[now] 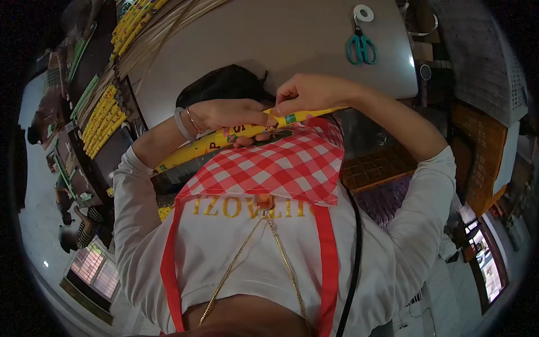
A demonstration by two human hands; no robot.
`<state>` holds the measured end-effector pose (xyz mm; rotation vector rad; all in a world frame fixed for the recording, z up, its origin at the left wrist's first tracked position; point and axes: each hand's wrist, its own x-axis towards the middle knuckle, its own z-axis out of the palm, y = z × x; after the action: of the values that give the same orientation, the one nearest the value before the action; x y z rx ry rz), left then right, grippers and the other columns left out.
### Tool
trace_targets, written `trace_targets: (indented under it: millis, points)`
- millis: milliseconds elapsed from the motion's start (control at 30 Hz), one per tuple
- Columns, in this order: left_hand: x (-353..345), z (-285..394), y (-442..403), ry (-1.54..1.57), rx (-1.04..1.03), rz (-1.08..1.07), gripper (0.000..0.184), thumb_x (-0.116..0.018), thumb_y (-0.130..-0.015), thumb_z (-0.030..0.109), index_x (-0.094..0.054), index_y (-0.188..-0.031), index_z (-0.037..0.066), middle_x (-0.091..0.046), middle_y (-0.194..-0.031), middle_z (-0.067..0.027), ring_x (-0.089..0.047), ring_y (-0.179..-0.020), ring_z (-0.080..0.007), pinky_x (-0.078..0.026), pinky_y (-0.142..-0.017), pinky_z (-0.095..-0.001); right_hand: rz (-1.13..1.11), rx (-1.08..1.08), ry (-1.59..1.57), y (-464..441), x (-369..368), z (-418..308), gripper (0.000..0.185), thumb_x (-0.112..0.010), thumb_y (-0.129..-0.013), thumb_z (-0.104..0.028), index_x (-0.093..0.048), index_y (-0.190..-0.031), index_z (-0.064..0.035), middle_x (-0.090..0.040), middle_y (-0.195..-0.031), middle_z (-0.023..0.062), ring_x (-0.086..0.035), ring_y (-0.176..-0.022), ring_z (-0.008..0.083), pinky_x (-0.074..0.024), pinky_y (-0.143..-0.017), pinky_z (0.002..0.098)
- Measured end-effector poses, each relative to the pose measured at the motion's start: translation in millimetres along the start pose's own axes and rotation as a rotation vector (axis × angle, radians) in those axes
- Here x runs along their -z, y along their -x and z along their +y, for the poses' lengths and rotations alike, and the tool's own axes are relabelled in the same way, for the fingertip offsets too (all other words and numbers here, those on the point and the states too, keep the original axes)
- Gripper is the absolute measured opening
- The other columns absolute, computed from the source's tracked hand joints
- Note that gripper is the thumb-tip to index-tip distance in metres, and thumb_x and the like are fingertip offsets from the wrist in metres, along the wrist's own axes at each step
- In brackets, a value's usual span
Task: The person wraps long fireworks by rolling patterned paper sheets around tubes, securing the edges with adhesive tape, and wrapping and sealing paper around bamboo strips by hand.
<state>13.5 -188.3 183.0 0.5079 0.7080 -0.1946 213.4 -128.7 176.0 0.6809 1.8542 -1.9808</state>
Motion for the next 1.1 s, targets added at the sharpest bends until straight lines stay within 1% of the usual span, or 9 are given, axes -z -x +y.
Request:
trace_targets:
  millis: [100, 133, 167, 267, 367, 467, 633, 867, 1100]
  points:
    - [0, 0, -1, -0.011, 0.012, 0.013, 0.03, -0.049, -0.091, 0.03, -0.052, -0.076, 0.004, -0.049, -0.065, 0.0007, -0.042, -0.045, -0.0046, -0.036, -0.04, -0.0196, 0.004, 0.057, -0.008, -2, 0, 6, 0.029, -0.057, -0.085, -0.026, -0.06, -0.094, 0.0021, -0.06, -0.077, 0.0036, -0.051, -0.071, 0.0088, -0.0412, -0.065, 0.0237]
    - [3, -2, -3, -0.002, 0.013, -0.021, 0.028, -0.048, -0.091, 0.031, -0.05, -0.082, 0.004, -0.05, -0.067, 0.0007, -0.043, -0.045, -0.0046, -0.037, -0.04, -0.0197, 0.017, 0.088, -0.009, -2, 0, 9, 0.031, -0.057, -0.086, -0.028, -0.06, -0.093, 0.0022, -0.059, -0.074, 0.0026, -0.051, -0.069, 0.0087, -0.0411, -0.064, 0.0236]
    - [4, -2, -3, 0.006, 0.013, -0.057, 0.027, -0.047, -0.092, 0.031, -0.049, -0.088, 0.004, -0.05, -0.069, 0.0007, -0.044, -0.045, -0.0047, -0.038, -0.041, -0.0198, 0.018, 0.088, -0.008, -2, 0, 11, 0.031, -0.057, -0.086, -0.028, -0.06, -0.093, 0.0022, -0.059, -0.074, 0.0026, -0.051, -0.069, 0.0087, -0.0411, -0.064, 0.0236]
    - [2, -1, 0, -0.009, 0.047, -0.02, 0.026, -0.047, -0.092, 0.03, -0.049, -0.088, 0.004, -0.05, -0.069, 0.0007, -0.044, -0.046, -0.0047, -0.038, -0.041, -0.0195, 0.054, 0.038, -0.066, -1, 0, 10, 0.032, -0.057, -0.086, -0.029, -0.06, -0.091, 0.0022, -0.056, -0.07, 0.0016, -0.05, -0.067, 0.0082, -0.0406, -0.063, 0.0235]
    - [3, -4, 0, 0.014, 0.046, -0.02, 0.025, -0.048, -0.092, 0.029, -0.049, -0.087, 0.005, -0.051, -0.069, 0.0005, -0.044, -0.046, -0.0048, -0.038, -0.041, -0.0194, 0.003, -0.083, 0.005, -4, -3, 3, 0.028, -0.054, -0.086, -0.024, -0.061, -0.091, 0.0022, -0.056, -0.071, 0.0028, -0.05, -0.07, 0.0083, -0.0407, -0.065, 0.0239]
    - [-3, -1, 2, -0.003, 0.014, 0.024, 0.031, -0.049, -0.09, 0.032, -0.053, -0.078, 0.004, -0.051, -0.065, 0.0014, -0.044, -0.046, -0.0045, -0.036, -0.04, -0.0191, 0.017, -0.036, 0.04, -6, -5, 5, 0.029, -0.052, -0.086, -0.025, -0.062, -0.089, 0.0019, -0.057, -0.072, 0.0034, -0.05, -0.07, 0.0079, -0.0406, -0.065, 0.0234]
    - [6, -8, 0, -0.012, 0.031, -0.021, 0.029, -0.048, -0.091, 0.031, -0.051, -0.081, 0.004, -0.05, -0.067, 0.001, -0.044, -0.047, -0.0045, -0.037, -0.042, -0.0191, 0.086, 0.028, -0.118, -9, -8, 18, 0.03, -0.055, -0.086, -0.027, -0.061, -0.09, 0.0028, -0.059, -0.073, 0.0031, -0.051, -0.069, 0.0082, -0.0415, -0.064, 0.0238]
    - [2, -8, -2, -0.041, 0.031, -0.021, 0.03, -0.049, -0.09, 0.032, -0.052, -0.078, 0.005, -0.05, -0.064, 0.0018, -0.044, -0.046, -0.0043, -0.037, -0.042, -0.0193, 0.015, 0.016, -0.052, -7, -9, 14, 0.031, -0.057, -0.084, -0.03, -0.063, -0.092, 0.0001, -0.061, -0.075, 0.0049, -0.052, -0.07, 0.0102, -0.0416, -0.063, 0.0252]
    - [3, -9, 0, -0.019, 0.028, -0.025, 0.029, -0.048, -0.09, 0.031, -0.051, -0.077, 0.006, -0.05, -0.063, 0.0022, -0.044, -0.046, -0.0041, -0.037, -0.041, -0.0191, 0.008, 0.037, -0.037, -7, -13, 8, 0.03, -0.058, -0.081, -0.022, -0.06, -0.096, 0.0037, -0.062, -0.08, 0.0074, -0.055, -0.074, 0.0115, -0.0434, -0.067, 0.0251]
